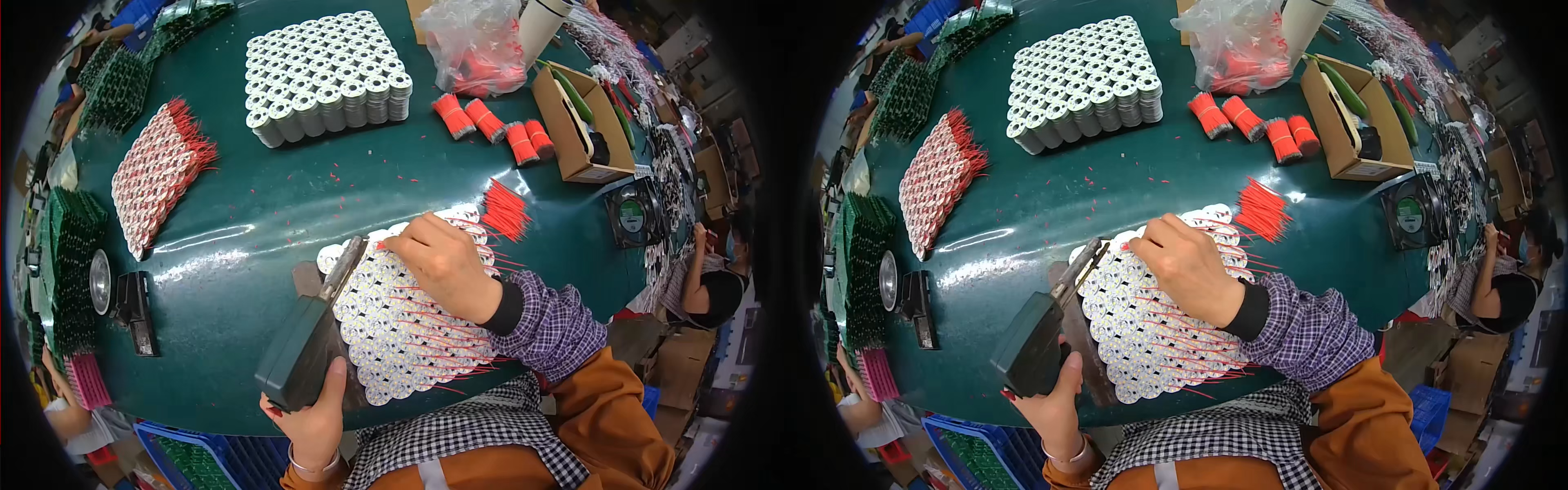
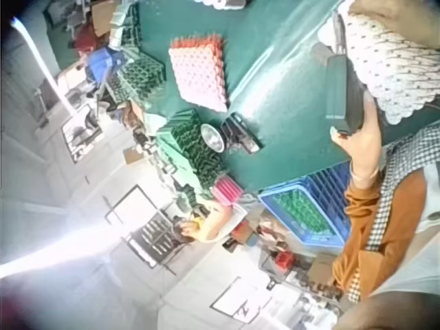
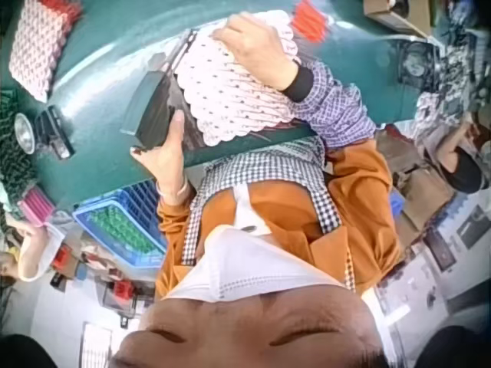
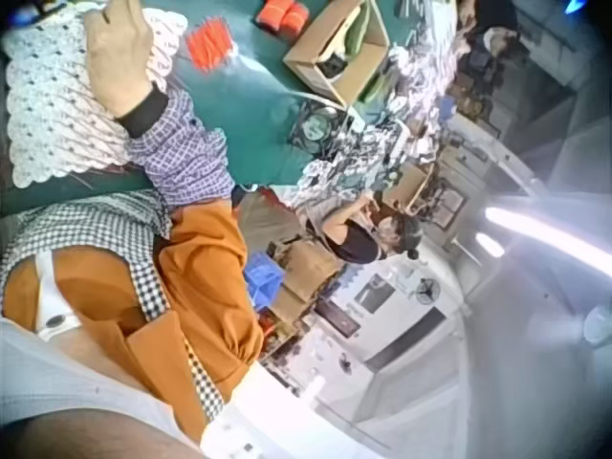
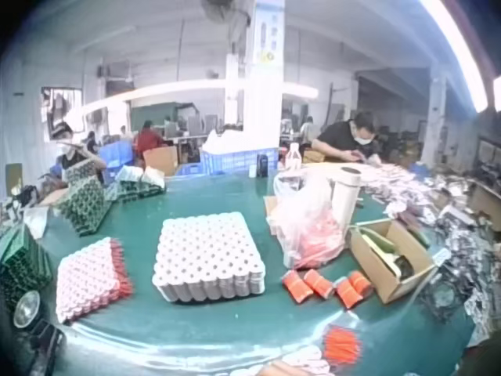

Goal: The person solders wires onto a sheet of round circuit boards using a soldering iron, moves the finished sheet aside, and solders wires onto another sheet of circuit boards.

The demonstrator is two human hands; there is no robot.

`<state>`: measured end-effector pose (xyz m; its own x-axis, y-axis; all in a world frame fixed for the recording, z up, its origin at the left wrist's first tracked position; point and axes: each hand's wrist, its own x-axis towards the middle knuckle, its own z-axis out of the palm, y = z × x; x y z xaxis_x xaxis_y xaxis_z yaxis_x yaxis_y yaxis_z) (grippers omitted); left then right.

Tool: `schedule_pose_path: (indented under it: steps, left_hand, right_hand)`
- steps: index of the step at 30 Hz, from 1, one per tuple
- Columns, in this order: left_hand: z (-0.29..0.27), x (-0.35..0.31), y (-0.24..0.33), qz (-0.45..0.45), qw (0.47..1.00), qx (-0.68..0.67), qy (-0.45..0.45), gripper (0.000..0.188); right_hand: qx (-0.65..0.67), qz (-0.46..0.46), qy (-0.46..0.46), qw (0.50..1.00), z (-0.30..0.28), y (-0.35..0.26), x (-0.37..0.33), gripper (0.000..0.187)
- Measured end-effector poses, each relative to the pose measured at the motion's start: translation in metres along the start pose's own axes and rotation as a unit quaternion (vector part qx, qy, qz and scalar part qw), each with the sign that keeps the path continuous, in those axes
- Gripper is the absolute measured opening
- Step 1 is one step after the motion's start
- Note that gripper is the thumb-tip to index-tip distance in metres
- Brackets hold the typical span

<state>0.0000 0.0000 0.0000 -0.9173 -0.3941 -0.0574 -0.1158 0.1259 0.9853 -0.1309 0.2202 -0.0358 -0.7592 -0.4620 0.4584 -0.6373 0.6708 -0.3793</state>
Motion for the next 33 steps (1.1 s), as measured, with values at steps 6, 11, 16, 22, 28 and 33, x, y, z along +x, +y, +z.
schedule_pose_path:
  steps: [6,11,16,22,28,33]
  left_hand:
    - [0.014,0.003,0.002,-0.044,0.999,-0.005,0.029,0.031]
    - [0.016,0.004,-0.01,-0.037,0.999,0.0,0.03,0.027]
    - [0.017,0.005,-0.007,-0.03,0.999,0.011,0.03,0.024]
    - [0.012,0.01,-0.002,-0.006,0.999,0.045,-0.017,0.024]
    - [0.015,0.009,-0.001,0.023,0.998,0.055,-0.016,0.022]
    - [0.011,0.002,-0.006,0.019,0.996,0.077,0.041,0.021]
  right_hand:
    - [0.004,0.005,0.001,1.0,0.002,-0.001,0.002,0.023]
    - [0.01,0.003,0.007,1.0,0.001,0.0,0.003,0.023]
    - [0.01,0.004,-0.001,1.0,-0.001,-0.001,0.004,0.024]
    - [0.008,0.01,-0.004,1.0,-0.001,0.0,0.003,0.024]
    - [0.005,0.011,-0.007,1.0,0.0,-0.001,0.004,0.022]
    - [0.003,0.0,-0.004,1.0,0.004,0.001,0.002,0.019]
